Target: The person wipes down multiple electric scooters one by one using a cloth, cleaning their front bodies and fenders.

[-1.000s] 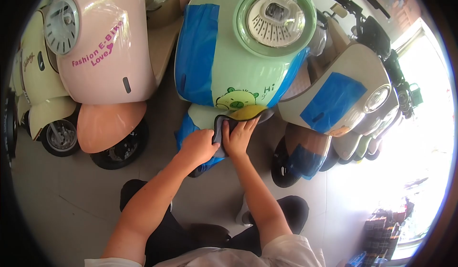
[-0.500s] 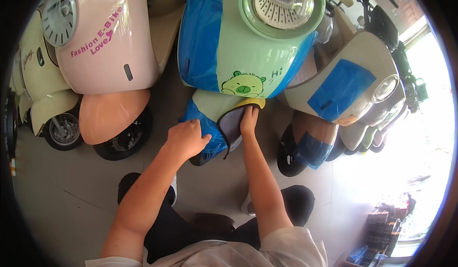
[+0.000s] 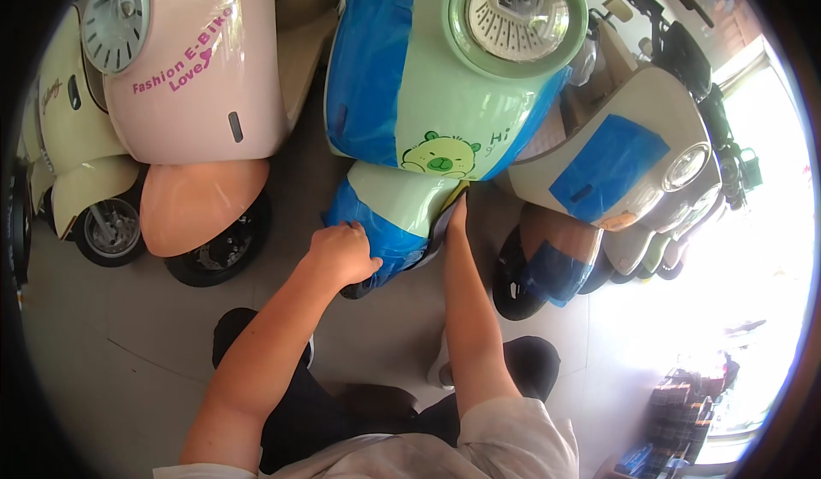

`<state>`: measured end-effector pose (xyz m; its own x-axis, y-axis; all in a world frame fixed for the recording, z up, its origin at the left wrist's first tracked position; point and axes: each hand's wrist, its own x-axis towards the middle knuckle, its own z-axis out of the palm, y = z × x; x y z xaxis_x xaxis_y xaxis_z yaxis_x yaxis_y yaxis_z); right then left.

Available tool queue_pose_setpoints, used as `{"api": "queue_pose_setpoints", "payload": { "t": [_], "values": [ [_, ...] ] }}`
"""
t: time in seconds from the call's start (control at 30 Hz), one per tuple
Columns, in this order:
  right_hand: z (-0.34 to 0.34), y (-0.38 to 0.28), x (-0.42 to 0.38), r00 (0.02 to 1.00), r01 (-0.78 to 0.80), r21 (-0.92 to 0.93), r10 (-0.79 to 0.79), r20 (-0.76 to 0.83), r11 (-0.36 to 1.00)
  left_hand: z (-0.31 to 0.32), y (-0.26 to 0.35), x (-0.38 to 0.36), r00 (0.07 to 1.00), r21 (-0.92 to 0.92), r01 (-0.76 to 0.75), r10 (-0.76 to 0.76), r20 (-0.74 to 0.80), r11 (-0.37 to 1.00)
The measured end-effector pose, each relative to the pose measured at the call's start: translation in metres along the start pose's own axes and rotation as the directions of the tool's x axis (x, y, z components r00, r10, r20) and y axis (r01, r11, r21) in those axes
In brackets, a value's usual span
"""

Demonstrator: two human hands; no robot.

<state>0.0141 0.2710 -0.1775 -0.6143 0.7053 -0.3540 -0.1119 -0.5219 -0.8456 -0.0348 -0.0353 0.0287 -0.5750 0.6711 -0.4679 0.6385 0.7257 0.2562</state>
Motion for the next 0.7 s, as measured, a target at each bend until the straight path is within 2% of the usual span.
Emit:
{"api": "queue_pose_setpoints", "payload": {
  "t": [0.03, 0.07, 0.1, 0.13, 0.17, 0.2, 0.23, 0.27, 0.33, 0.43, 0.47, 0.53, 0.57, 0.6, 0.63, 0.7],
  "values": [
    [0.005, 0.004, -0.011, 0.999, 0.032, 0.054, -0.031, -0.029, 0.998, 0.001, -0.001, 0.001, 1.000, -0.004, 0.003, -0.003, 0.001, 1.000],
    [0.010, 0.013, -0.026, 0.999, 0.038, 0.206, -0.043, 0.022, 0.978, 0.001, -0.002, 0.003, 0.999, 0.054, -0.003, 0.000, 0.043, 0.999],
    [0.010, 0.023, -0.038, 0.994, 0.113, 0.132, -0.112, -0.020, 0.985, 0.001, -0.003, 0.004, 0.996, 0.110, -0.012, 0.002, 0.086, 0.994],
    [0.007, 0.037, -0.052, 0.966, 0.237, -0.054, -0.241, -0.091, 0.970, 0.000, -0.005, 0.006, 0.996, 0.104, -0.010, 0.001, 0.088, 0.995],
    [0.007, 0.050, -0.066, 0.912, 0.340, -0.266, -0.386, -0.142, 0.902, 0.000, -0.007, 0.007, 0.991, 0.070, -0.003, -0.006, 0.135, 0.998],
    [0.014, 0.058, -0.083, 0.853, 0.407, -0.449, -0.506, -0.124, 0.796, 0.000, -0.007, 0.008, 0.983, 0.037, 0.005, -0.012, 0.184, 0.999],
    [0.039, 0.050, -0.110, 0.789, 0.458, -0.604, -0.611, -0.062, 0.653, -0.001, -0.006, 0.008, 0.982, 0.035, 0.005, -0.012, 0.189, 0.999],
    [0.061, 0.041, -0.133, 0.688, 0.534, -0.727, -0.721, 0.078, 0.431, -0.004, -0.003, 0.006, 0.980, 0.021, 0.027, -0.031, 0.197, 0.999],
    [0.085, 0.024, -0.159, 0.603, 0.613, -0.785, -0.696, 0.390, 0.092, -0.003, -0.001, 0.003, 0.976, 0.011, 0.050, -0.051, 0.212, 0.999],
    [0.113, -0.001, -0.169, 0.526, 0.667, -0.731, -0.603, 0.599, -0.144, -0.001, -0.002, -0.001, 0.984, 0.038, 0.047, -0.053, 0.168, 0.998],
    [0.116, -0.005, -0.169, 0.481, 0.619, -0.695, -0.523, 0.704, -0.366, -0.001, -0.004, -0.001, 0.988, 0.020, 0.032, -0.034, 0.153, 0.999],
    [0.135, -0.016, -0.166, 0.431, 0.645, -0.592, -0.410, 0.804, -0.483, 0.001, -0.008, -0.002, 0.990, 0.003, 0.020, -0.020, 0.139, 1.000],
    [0.144, -0.020, -0.161, 0.431, 0.648, -0.592, -0.410, 0.804, -0.479, 0.004, -0.010, -0.003, 0.998, -0.005, 0.024, -0.023, 0.050, 1.000],
    [0.153, -0.022, -0.156, 0.393, 0.659, -0.524, -0.347, 0.852, -0.539, 0.007, -0.011, -0.004, 0.999, -0.014, 0.027, -0.027, -0.039, 1.000],
    [0.162, -0.023, -0.150, 0.353, 0.666, -0.450, -0.279, 0.893, -0.595, 0.002, -0.011, -0.004, 0.999, -0.014, 0.030, -0.031, -0.039, 0.999],
    [0.179, -0.019, -0.140, 0.368, 0.683, -0.442, -0.249, 0.896, -0.582, -0.013, -0.011, -0.003, 0.975, -0.005, 0.054, -0.052, 0.218, 0.999]
  ]
}}
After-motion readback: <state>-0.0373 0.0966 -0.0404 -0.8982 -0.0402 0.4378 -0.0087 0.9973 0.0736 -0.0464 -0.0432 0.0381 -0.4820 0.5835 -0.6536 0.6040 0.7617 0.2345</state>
